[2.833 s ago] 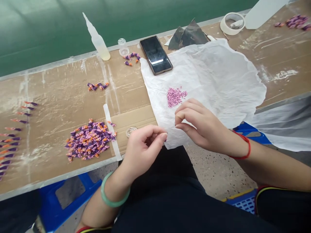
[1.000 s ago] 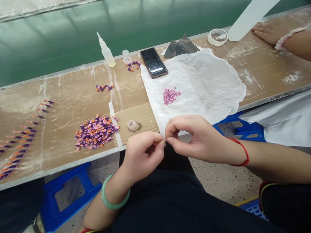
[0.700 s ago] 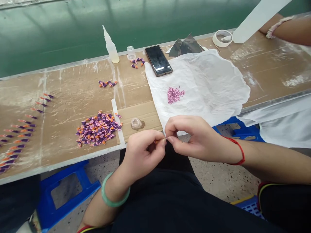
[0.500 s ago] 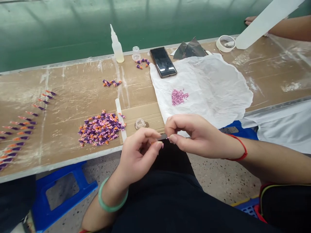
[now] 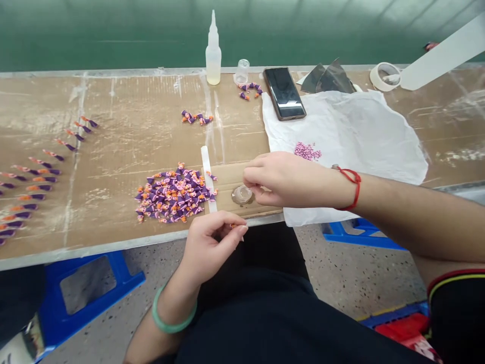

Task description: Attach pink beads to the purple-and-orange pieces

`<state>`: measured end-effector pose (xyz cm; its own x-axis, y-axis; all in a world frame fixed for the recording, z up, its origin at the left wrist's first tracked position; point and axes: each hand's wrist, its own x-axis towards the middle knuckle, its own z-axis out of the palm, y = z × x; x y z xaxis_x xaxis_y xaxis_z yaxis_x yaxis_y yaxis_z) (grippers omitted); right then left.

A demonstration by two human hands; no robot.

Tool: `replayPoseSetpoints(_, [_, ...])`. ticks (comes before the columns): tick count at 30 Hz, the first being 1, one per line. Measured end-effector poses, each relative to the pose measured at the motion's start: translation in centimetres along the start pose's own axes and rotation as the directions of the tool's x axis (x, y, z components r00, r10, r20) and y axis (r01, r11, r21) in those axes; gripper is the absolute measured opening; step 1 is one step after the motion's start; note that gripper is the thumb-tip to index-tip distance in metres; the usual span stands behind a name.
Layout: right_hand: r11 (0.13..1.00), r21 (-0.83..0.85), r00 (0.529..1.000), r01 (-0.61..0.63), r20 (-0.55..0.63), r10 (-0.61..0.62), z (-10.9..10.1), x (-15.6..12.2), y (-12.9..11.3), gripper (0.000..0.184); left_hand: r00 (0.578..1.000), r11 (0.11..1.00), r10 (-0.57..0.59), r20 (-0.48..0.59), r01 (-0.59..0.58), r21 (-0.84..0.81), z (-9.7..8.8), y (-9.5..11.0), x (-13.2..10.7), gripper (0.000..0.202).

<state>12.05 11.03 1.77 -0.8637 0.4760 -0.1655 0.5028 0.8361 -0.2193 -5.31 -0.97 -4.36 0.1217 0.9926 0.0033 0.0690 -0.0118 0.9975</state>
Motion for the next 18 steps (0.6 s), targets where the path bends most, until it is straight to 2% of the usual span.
replayPoseSetpoints(4, [0.995, -0.101, 0.997, -0.009, 0.079, 0.017, -0.04, 0.49, -0.19, 0.015, 1.000, 0.999, -0.016, -0.008, 0.016, -0.035, -0.31, -0.30, 0.20, 0.010])
replayPoseSetpoints(12, [0.992, -0.124, 0.996, 0.010, 0.090, 0.002, 0.25, 0.86, -0.16, 0.021, 0.996, 0.983, -0.089, -0.028, 0.083, -0.166, -0.40, -0.64, 0.19, 0.004])
replayPoseSetpoints(18, [0.998, -0.057, 0.999, -0.031, 0.004, 0.031, -0.11, 0.11, -0.27, 0.018, 0.979, 0.946, -0.123, -0.160, 0.067, -0.318, 0.26, 0.03, 0.38, 0.012])
